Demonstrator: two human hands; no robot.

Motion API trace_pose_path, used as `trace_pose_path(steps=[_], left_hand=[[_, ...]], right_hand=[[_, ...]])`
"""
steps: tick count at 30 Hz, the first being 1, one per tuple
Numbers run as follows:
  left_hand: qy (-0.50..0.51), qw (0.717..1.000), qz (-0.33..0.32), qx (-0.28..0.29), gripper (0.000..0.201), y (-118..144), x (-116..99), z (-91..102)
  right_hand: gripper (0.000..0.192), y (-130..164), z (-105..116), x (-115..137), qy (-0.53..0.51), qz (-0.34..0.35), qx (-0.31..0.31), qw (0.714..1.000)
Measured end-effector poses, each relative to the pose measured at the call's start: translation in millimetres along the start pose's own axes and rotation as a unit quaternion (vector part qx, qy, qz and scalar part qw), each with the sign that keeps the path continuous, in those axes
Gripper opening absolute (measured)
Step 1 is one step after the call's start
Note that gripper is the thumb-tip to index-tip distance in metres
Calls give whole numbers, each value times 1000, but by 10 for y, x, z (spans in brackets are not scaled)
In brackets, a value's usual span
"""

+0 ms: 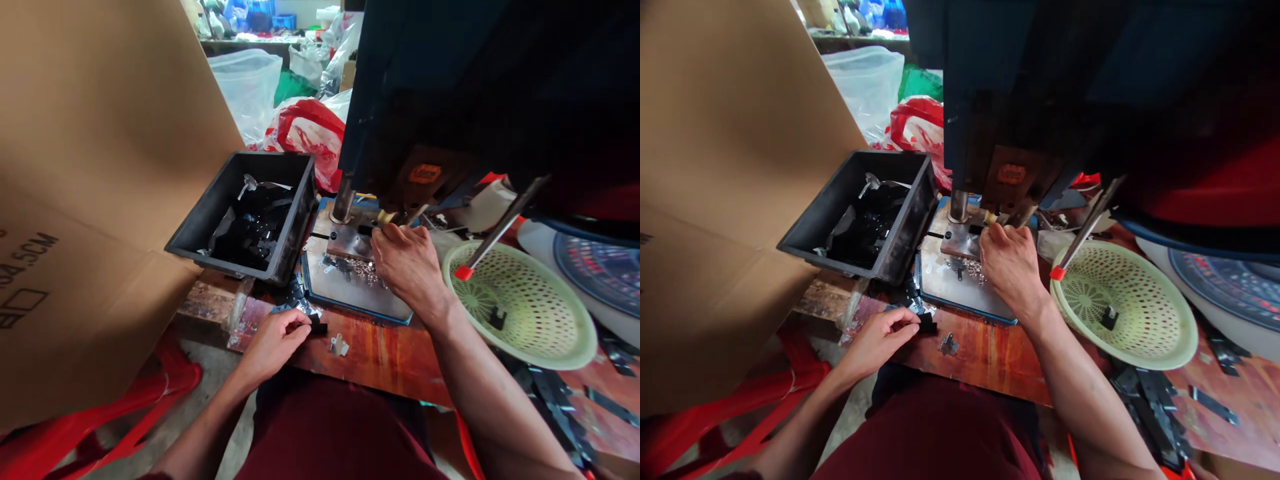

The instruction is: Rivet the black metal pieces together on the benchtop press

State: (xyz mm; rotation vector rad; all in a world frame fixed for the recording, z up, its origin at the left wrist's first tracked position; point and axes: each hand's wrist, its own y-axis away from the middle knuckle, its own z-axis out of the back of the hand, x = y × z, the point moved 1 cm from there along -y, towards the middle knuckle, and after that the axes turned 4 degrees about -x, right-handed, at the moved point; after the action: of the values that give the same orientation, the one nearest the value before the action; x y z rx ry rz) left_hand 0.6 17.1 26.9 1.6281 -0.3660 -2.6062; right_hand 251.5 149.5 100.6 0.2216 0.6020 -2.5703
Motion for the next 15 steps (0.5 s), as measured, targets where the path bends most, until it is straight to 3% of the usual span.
trace_pose_path(steps=[4, 9, 15], left_hand=[[-47, 998, -45, -6, 18, -20, 14, -54], [-116, 988, -75, -65, 16, -17, -29, -82], [-116, 978, -126, -123, 12, -200, -344, -23]], right_hand=[[17, -11, 2, 33, 1, 2, 1, 1000], [22, -13, 1, 52, 21, 13, 13, 1000], [20, 18, 15, 103, 21, 1, 22, 1000]])
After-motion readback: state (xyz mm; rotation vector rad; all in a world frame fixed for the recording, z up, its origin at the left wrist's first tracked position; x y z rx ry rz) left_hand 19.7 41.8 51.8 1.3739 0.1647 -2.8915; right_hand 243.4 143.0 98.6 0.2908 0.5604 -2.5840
